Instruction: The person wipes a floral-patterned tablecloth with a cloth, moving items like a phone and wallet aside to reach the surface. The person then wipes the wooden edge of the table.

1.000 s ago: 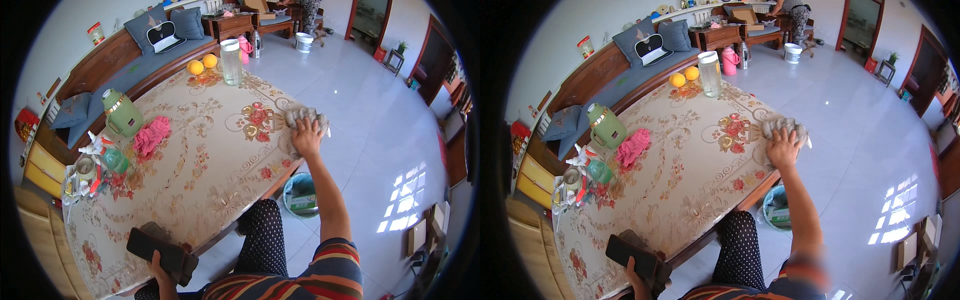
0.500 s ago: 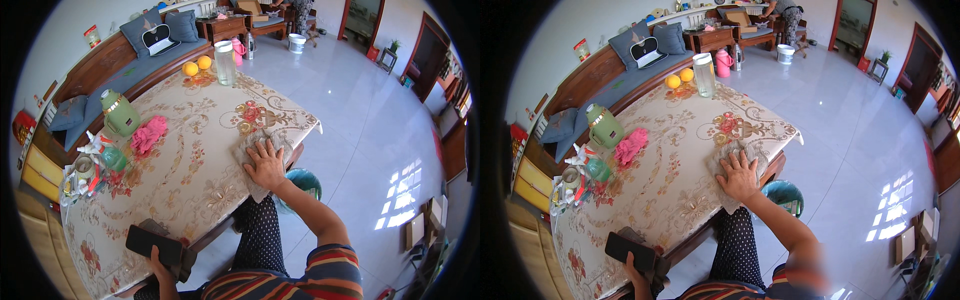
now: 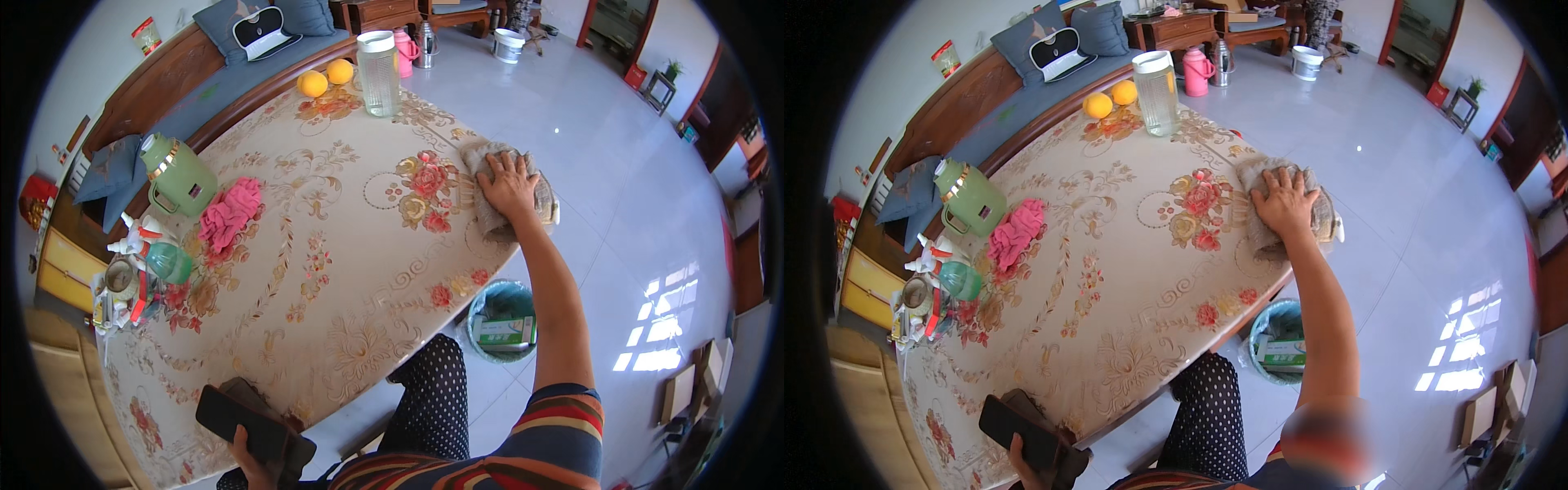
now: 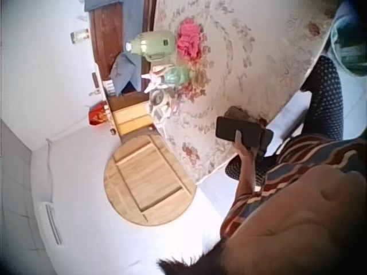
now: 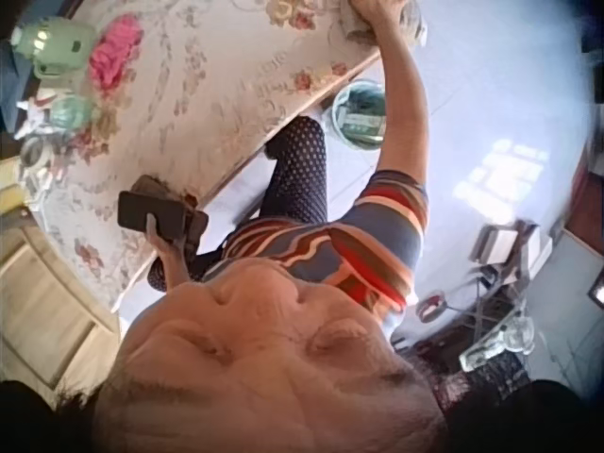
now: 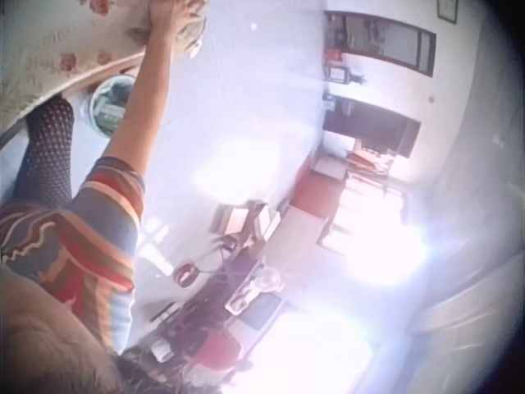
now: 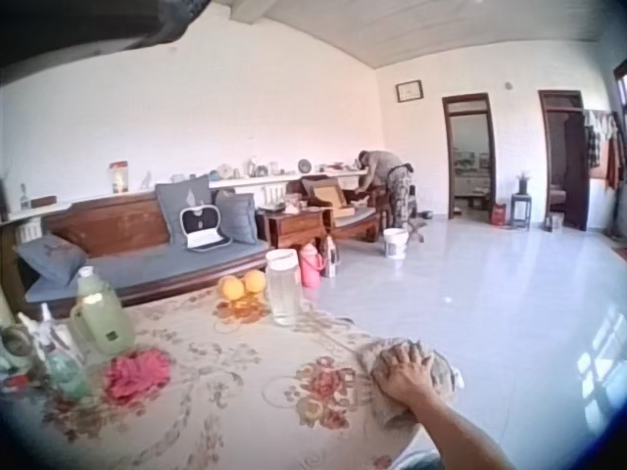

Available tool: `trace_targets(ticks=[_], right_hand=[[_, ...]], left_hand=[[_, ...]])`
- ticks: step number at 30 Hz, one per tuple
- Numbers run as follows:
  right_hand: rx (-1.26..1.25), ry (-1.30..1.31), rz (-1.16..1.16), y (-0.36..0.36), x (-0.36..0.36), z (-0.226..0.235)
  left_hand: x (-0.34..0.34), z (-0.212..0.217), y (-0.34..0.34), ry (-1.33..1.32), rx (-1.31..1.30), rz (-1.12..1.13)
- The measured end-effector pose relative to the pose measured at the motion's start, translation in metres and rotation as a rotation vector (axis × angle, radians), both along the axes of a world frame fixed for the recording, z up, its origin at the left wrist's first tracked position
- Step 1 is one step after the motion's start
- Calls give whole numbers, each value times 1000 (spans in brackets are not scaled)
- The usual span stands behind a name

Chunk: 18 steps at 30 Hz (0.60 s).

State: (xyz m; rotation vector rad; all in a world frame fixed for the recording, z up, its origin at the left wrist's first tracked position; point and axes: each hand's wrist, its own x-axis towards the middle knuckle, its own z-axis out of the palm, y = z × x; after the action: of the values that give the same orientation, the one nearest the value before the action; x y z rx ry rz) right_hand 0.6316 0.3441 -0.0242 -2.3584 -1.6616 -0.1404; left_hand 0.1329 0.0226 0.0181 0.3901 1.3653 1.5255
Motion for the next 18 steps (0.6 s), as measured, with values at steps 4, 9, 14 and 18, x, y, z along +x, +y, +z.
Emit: trace_targets(ticks=[4,9,14,18], right_hand=[[35,-15,-48,51,8,-12],[53,-11,-20,113,-28,-11],[53,-5,61,156,-68,-11],[-94,-31,205,158,-113,3]], left_hand=[[-27,-24,-5,91,-257,-6],[-63,-61,-27,82,-360,7],[-58,-56,-16,81,-375,-30],[-56,-53,-13,87,-362,-46]])
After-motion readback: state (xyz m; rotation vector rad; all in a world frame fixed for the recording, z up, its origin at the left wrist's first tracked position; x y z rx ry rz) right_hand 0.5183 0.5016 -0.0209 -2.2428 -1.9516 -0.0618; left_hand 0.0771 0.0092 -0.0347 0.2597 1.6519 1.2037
